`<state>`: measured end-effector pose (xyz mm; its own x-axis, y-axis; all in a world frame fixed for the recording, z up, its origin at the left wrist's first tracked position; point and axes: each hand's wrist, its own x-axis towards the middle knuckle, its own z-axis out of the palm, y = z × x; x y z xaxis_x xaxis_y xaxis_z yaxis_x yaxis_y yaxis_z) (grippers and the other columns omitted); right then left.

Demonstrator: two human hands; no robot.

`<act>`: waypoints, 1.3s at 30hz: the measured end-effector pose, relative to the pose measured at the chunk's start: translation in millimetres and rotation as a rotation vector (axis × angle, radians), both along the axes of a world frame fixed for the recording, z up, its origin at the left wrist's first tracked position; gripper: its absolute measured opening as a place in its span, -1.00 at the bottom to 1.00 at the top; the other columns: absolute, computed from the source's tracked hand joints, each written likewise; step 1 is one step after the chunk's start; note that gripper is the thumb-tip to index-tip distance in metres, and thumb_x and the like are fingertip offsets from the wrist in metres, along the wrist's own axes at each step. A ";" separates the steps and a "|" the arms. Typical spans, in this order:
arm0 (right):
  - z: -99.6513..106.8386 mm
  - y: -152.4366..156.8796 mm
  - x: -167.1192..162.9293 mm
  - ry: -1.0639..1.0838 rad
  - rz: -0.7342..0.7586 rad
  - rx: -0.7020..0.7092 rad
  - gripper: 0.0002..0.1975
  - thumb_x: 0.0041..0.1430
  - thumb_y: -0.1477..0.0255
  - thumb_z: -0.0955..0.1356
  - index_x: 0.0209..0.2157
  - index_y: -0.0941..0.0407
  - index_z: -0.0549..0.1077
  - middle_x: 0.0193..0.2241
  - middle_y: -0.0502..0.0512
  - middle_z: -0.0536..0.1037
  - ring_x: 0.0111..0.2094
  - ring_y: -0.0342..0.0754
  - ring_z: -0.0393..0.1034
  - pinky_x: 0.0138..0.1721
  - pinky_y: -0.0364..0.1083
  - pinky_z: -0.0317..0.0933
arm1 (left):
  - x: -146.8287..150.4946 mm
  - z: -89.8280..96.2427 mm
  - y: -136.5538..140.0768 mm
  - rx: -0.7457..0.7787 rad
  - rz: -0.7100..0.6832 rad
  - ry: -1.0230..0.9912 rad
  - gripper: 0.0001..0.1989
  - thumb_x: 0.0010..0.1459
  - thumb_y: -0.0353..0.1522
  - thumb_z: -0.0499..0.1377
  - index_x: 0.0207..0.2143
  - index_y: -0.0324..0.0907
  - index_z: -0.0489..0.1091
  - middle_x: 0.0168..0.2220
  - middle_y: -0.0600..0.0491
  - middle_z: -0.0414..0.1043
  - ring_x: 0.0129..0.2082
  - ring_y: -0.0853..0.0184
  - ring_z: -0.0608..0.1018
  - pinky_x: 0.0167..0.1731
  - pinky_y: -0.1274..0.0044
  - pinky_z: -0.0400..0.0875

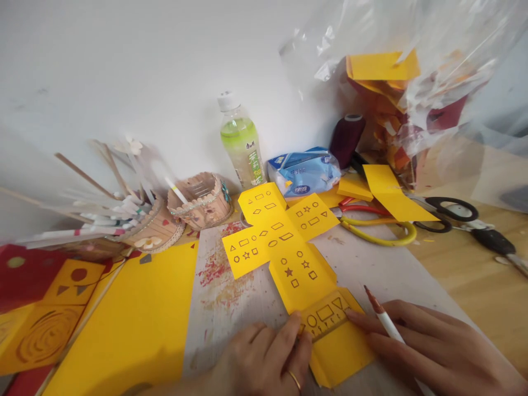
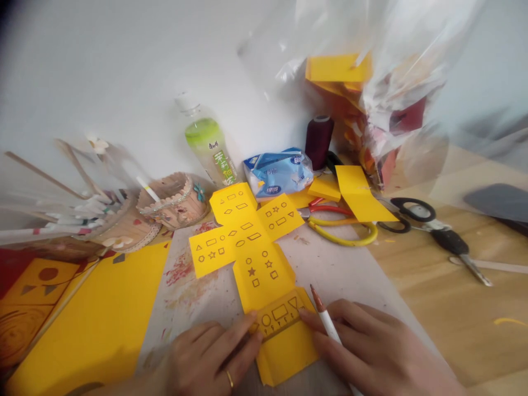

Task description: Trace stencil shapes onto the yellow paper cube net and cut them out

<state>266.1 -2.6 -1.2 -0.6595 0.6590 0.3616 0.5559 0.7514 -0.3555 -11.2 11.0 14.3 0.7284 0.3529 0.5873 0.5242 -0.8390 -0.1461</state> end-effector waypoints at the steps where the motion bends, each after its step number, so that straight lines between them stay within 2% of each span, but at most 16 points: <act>1: 0.1 0.1 0.1 -0.004 0.003 0.004 -0.61 0.29 0.42 0.22 0.14 -0.01 0.33 -0.19 0.09 0.61 -0.19 0.03 0.47 -0.26 -0.06 0.40 | 0.0 -0.2 0.0 0.003 -0.006 0.001 -0.81 0.19 -0.53 0.07 -0.35 -0.24 0.48 -0.34 -0.04 0.58 -0.71 0.44 0.45 -0.75 0.61 0.29; 7: 0.0 0.3 2.0 -0.024 0.029 0.003 -0.56 0.28 0.33 0.25 0.18 0.00 0.27 -0.23 0.09 0.61 -0.21 0.04 0.47 -0.29 -0.05 0.39 | 1.0 0.5 0.8 0.014 -0.016 0.003 -0.79 0.21 -0.54 0.06 -0.37 -0.27 0.48 -0.35 -0.07 0.58 -0.72 0.44 0.44 -0.76 0.61 0.29; 11: -1.1 0.9 0.7 -0.009 0.033 0.073 -0.57 0.31 0.39 0.20 0.20 0.00 0.22 -0.20 0.09 0.60 -0.18 0.04 0.45 -0.25 -0.04 0.36 | 1.4 1.4 0.8 0.008 -0.026 0.014 -0.76 0.22 -0.55 0.03 -0.38 -0.28 0.49 -0.33 -0.08 0.58 -0.74 0.44 0.43 -0.78 0.60 0.28; 16: -1.5 2.9 -4.0 -0.019 0.023 0.090 -0.61 0.29 0.44 0.20 0.14 0.06 0.28 -0.23 0.14 0.60 -0.21 0.05 0.46 -0.29 -0.05 0.36 | 0.8 2.1 0.5 -0.018 -0.044 0.030 -0.74 0.22 -0.55 0.00 -0.36 -0.30 0.49 -0.31 -0.11 0.58 -0.74 0.41 0.42 -0.79 0.58 0.27; 19: -1.8 1.8 1.3 0.034 -0.011 -0.030 -0.59 0.21 0.43 0.26 0.10 -0.02 0.33 -0.20 0.14 0.60 -0.18 0.12 0.49 -0.33 -0.03 0.41 | -0.4 4.4 1.3 -0.024 -0.067 0.088 -0.73 0.20 -0.57 -0.02 -0.32 -0.33 0.48 -0.29 -0.16 0.57 -0.73 0.39 0.44 -0.80 0.57 0.27; 23: 7.7 1.4 13.8 0.110 -0.225 -0.259 -0.66 0.21 0.34 0.27 0.02 -0.14 0.42 -0.21 0.07 0.61 -0.23 0.11 0.54 -0.36 -0.03 0.45 | -2.3 9.1 1.7 -0.061 -0.090 0.128 -0.68 0.22 -0.56 -0.09 -0.30 -0.36 0.47 -0.26 -0.20 0.56 -0.71 0.36 0.46 -0.79 0.55 0.29; 26: 27.7 7.3 9.0 0.292 -0.390 -0.273 -0.69 0.25 0.23 0.23 -0.03 -0.14 0.47 -0.40 0.05 0.62 -0.42 0.02 0.53 -0.50 -0.09 0.42 | -3.1 11.4 1.3 -0.053 -0.097 0.128 -0.64 0.23 -0.57 -0.12 -0.30 -0.38 0.47 -0.25 -0.20 0.56 -0.68 0.34 0.49 -0.78 0.55 0.33; 28: 44.0 13.2 -4.8 0.353 -0.434 -0.289 -0.72 0.22 0.17 0.25 -0.26 -0.08 0.57 -0.41 0.08 0.62 -0.42 0.02 0.52 -0.56 -0.14 0.39 | -3.6 12.0 1.1 -0.047 -0.108 0.132 -0.63 0.24 -0.58 -0.14 -0.31 -0.38 0.47 -0.26 -0.21 0.56 -0.66 0.32 0.51 -0.76 0.54 0.35; 29: 51.3 16.0 -14.0 0.339 -0.438 -0.349 -0.73 0.18 0.16 0.29 -0.37 -0.04 0.58 -0.42 0.09 0.63 -0.45 0.00 0.52 -0.60 -0.16 0.36 | -3.8 12.0 1.0 -0.049 -0.110 0.131 -0.62 0.24 -0.58 -0.15 -0.30 -0.38 0.47 -0.26 -0.21 0.56 -0.66 0.32 0.51 -0.76 0.54 0.36; 31: 62.3 20.4 -33.3 0.363 -0.422 -0.424 -0.73 0.15 0.17 0.30 -0.41 0.03 0.53 -0.52 0.06 0.58 -0.60 -0.10 0.42 -0.68 -0.19 0.28 | -4.5 11.8 0.9 -0.055 -0.110 0.136 -0.60 0.24 -0.58 -0.17 -0.29 -0.38 0.47 -0.25 -0.22 0.55 -0.66 0.32 0.50 -0.75 0.53 0.37; 32: 65.6 21.7 -42.3 0.321 -0.382 -0.455 -0.76 0.14 0.21 0.31 -0.47 0.04 0.48 -0.58 0.03 0.53 -0.62 -0.12 0.38 -0.67 -0.20 0.26 | -4.9 11.5 0.8 -0.057 -0.108 0.143 -0.60 0.24 -0.58 -0.17 -0.28 -0.39 0.47 -0.25 -0.22 0.55 -0.66 0.32 0.50 -0.75 0.52 0.37; 35: 68.3 22.8 -61.7 0.212 -0.275 -0.472 -0.81 0.13 0.35 0.28 -0.54 0.07 0.34 -0.65 -0.05 0.43 -0.63 -0.17 0.30 -0.64 -0.22 0.21 | -6.3 11.0 1.0 -0.059 -0.111 0.169 -0.61 0.24 -0.58 -0.17 -0.24 -0.40 0.47 -0.22 -0.24 0.54 -0.65 0.31 0.51 -0.75 0.52 0.38; 39: 64.9 22.9 -70.7 0.136 -0.214 -0.497 -0.82 0.13 0.41 0.22 -0.55 0.07 0.27 -0.65 -0.03 0.43 -0.63 -0.17 0.26 -0.64 -0.22 0.15 | -7.7 11.3 1.5 -0.045 -0.121 0.203 -0.64 0.24 -0.56 -0.13 -0.22 -0.40 0.47 -0.21 -0.24 0.54 -0.62 0.32 0.52 -0.74 0.54 0.37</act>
